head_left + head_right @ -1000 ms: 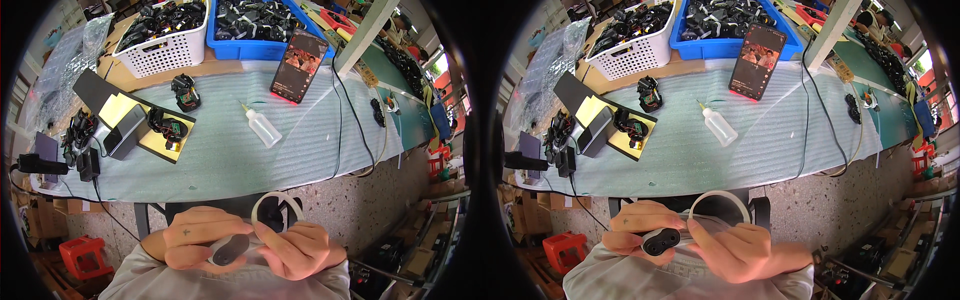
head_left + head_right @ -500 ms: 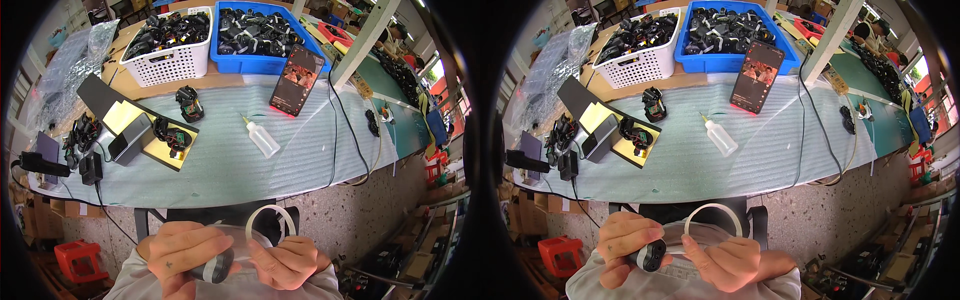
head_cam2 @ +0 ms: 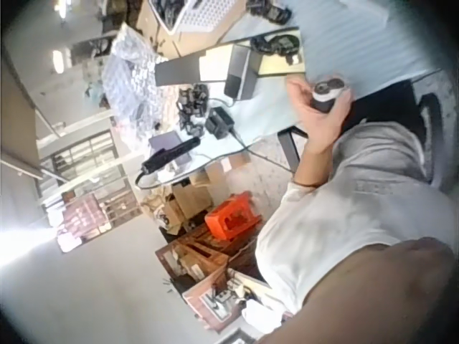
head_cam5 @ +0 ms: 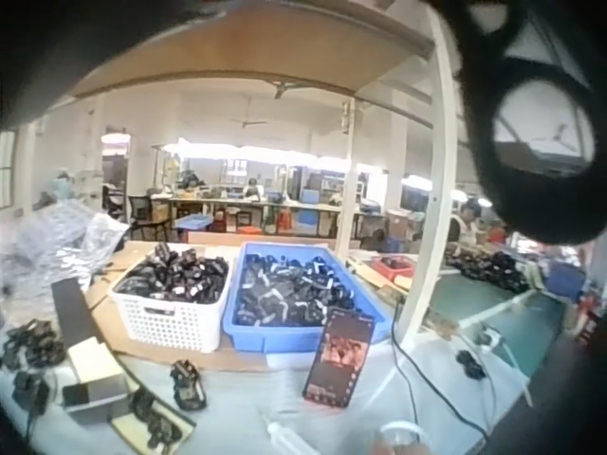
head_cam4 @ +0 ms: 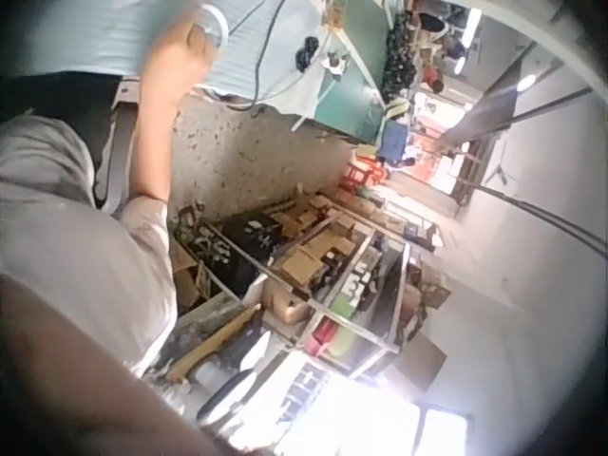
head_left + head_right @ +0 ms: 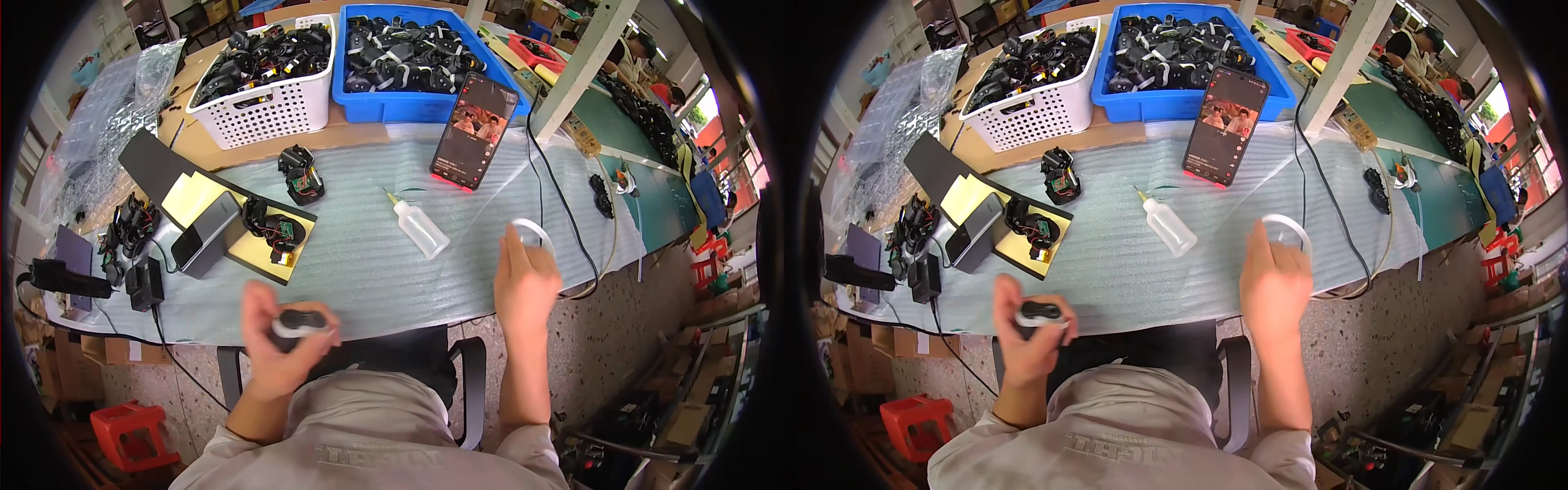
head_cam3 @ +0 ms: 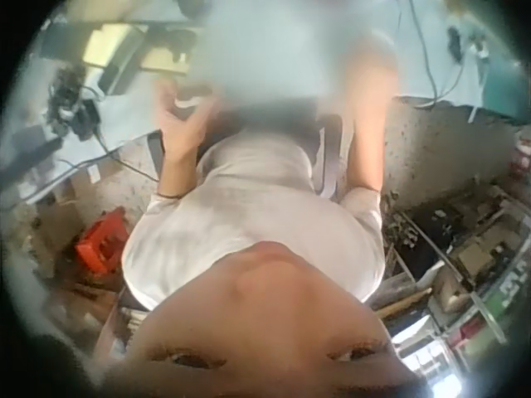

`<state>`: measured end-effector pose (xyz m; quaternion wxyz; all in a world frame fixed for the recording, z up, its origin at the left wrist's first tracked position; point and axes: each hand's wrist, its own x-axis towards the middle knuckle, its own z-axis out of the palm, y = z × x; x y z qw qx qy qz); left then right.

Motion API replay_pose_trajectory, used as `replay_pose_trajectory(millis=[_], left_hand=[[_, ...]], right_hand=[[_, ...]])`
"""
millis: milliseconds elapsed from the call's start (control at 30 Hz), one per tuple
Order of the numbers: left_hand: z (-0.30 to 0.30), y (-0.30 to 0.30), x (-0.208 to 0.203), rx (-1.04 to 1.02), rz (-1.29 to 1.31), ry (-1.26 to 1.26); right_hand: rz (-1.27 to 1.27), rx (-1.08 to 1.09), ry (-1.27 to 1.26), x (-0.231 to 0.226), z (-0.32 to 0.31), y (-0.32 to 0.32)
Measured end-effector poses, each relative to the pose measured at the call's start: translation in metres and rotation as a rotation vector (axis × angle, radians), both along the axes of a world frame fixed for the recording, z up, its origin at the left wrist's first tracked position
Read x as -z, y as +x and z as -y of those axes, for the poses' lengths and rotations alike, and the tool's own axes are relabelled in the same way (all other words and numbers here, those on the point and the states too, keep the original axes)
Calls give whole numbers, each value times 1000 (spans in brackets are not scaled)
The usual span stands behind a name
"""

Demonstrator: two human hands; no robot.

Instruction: Assembling small plastic housing components using adhesive tape and liquid glue.

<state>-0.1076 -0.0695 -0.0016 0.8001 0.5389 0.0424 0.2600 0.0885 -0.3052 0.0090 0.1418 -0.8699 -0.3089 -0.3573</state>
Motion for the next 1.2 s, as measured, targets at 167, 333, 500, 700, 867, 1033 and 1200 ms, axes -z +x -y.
replay_pose_trajectory(millis=[167,333,500,700,867,1033,1200], left_hand=[[9,13,21,228,-39,17],[7,17,24,319,-96,59],[11,38,17,369,-75,317],[18,51,19,422,-60,404],[25,49,13,592,15,407],[14,45,4,559,140,526],[12,24,33,404,13,779]], right_hand=[[-72,-1,-148,32,-4,37],[-277,28,-8,32,-8,22],[-112,182,-95,13,-6,-8],[-590,-636,272,-5,-24,-51],[-649,-940,261,8,-45,-53],[-543,-931,431,15,-41,-56],[-554,-797,535,30,-55,-66]])
